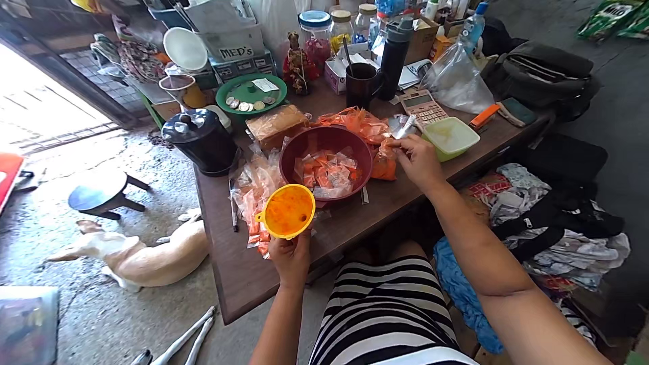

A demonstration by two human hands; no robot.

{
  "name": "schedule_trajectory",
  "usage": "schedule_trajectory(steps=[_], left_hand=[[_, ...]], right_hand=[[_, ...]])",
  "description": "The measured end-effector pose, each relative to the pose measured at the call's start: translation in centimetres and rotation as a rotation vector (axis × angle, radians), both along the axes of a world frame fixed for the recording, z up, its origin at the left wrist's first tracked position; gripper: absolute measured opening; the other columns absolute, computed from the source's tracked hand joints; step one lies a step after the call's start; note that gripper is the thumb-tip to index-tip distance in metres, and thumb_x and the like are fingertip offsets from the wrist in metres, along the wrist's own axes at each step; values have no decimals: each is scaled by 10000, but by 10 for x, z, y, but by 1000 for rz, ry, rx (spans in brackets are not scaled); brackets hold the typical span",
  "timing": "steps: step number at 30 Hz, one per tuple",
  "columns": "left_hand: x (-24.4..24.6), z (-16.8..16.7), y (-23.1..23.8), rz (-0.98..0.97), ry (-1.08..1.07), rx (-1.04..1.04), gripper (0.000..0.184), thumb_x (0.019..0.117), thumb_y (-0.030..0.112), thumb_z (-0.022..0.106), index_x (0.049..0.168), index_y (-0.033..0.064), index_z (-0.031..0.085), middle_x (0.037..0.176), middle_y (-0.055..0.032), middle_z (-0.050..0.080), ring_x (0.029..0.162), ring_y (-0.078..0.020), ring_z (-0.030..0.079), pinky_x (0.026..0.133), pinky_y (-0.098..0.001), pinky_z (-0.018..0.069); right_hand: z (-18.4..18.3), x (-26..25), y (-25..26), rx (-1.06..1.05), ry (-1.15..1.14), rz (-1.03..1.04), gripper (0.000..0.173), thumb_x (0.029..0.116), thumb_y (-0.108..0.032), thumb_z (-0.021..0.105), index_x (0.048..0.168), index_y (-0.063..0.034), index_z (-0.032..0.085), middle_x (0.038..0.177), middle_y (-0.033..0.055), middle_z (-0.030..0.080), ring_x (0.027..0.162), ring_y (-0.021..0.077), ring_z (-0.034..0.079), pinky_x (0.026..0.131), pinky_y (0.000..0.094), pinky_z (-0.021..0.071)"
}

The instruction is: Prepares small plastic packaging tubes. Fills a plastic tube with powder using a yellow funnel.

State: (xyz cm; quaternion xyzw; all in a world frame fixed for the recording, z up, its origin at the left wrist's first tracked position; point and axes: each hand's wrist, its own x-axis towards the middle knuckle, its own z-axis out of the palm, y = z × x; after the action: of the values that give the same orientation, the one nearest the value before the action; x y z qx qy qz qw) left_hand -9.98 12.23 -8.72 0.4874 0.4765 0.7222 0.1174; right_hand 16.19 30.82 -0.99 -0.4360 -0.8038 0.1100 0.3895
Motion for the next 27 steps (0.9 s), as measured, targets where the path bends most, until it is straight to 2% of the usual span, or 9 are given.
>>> schedule_trajectory(steps=[4, 8, 10, 13, 15, 17, 21, 24, 27], left_hand=[[-1, -2, 0, 1, 12, 13, 146, 927, 129, 732, 1040, 40, 709, 1020, 39, 741, 968, -50, 704, 871, -248, 592], [0, -2, 0, 12, 31, 16, 126, 935, 144, 728, 1024, 57, 707, 995, 55, 737, 929, -29, 698, 833, -234, 592], [-1, -2, 0, 7, 37, 13, 133, 936, 147, 729, 1025, 50, 710, 996, 51, 738, 922, -27, 697, 824, -230, 592], [-1, -2, 1, 8, 32, 8, 139, 935, 139, 727, 1033, 42, 711, 1001, 51, 735, 908, -16, 694, 814, -218, 592], [-1, -2, 1, 7, 26, 9, 151, 933, 137, 727, 1043, 35, 712, 1016, 38, 739, 936, -32, 698, 839, -229, 591], [-2, -3, 2, 7, 28, 11, 160, 934, 141, 729, 1051, 33, 714, 1023, 32, 742, 958, -42, 700, 860, -238, 588], [-2, -3, 3, 17, 37, -5, 136, 929, 109, 714, 1027, 16, 705, 1006, 37, 738, 938, -20, 690, 847, -219, 580], [-3, -2, 4, 13, 38, -22, 161, 927, 108, 710, 1046, 0, 704, 1030, 21, 742, 980, -42, 695, 886, -238, 577], [-2, 0, 4, 13, 40, -23, 157, 924, 111, 721, 1038, 4, 704, 1022, 28, 740, 979, -39, 696, 876, -231, 581]], right_hand=[[-13, -4, -27, 167, -140, 3, 194, 950, 14, 629, 1091, -6, 761, 1037, 198, 712, 933, 346, 714, 815, 496, 599], [-41, -5, -40, 213, -185, 25, 188, 931, -9, 660, 1059, -61, 787, 1084, 158, 723, 957, 323, 715, 754, 459, 604], [-42, -5, -39, 197, -142, -2, 155, 928, -84, 684, 1019, -118, 804, 1256, 170, 663, 1060, 356, 645, 815, 495, 560], [-38, -4, -31, 67, 40, 4, 127, 911, -177, 716, 976, -106, 799, 1455, 190, 534, 1288, 398, 501, 1054, 541, 440], [-36, -1, -23, -3, 186, -43, 200, 940, -208, 651, 1016, -51, 750, 1473, 203, 499, 1321, 385, 479, 1073, 539, 423], [-31, 5, -12, -62, 276, -168, 274, 976, -229, 597, 1103, -2, 685, 1450, 226, 500, 1307, 372, 496, 1016, 502, 470], [-26, 16, 30, -334, 273, -285, 501, 984, -237, 667, 1389, 22, 527, 1410, 287, 513, 1283, 407, 530, 1034, 527, 468], [-28, 20, 53, -290, 151, -213, 411, 972, -162, 677, 1341, -2, 595, 1329, 273, 551, 1156, 398, 589, 988, 523, 493], [-25, 22, 73, -312, -55, -81, 410, 942, -149, 714, 1338, -62, 656, 1342, 286, 565, 1208, 453, 562, 1039, 587, 449]])
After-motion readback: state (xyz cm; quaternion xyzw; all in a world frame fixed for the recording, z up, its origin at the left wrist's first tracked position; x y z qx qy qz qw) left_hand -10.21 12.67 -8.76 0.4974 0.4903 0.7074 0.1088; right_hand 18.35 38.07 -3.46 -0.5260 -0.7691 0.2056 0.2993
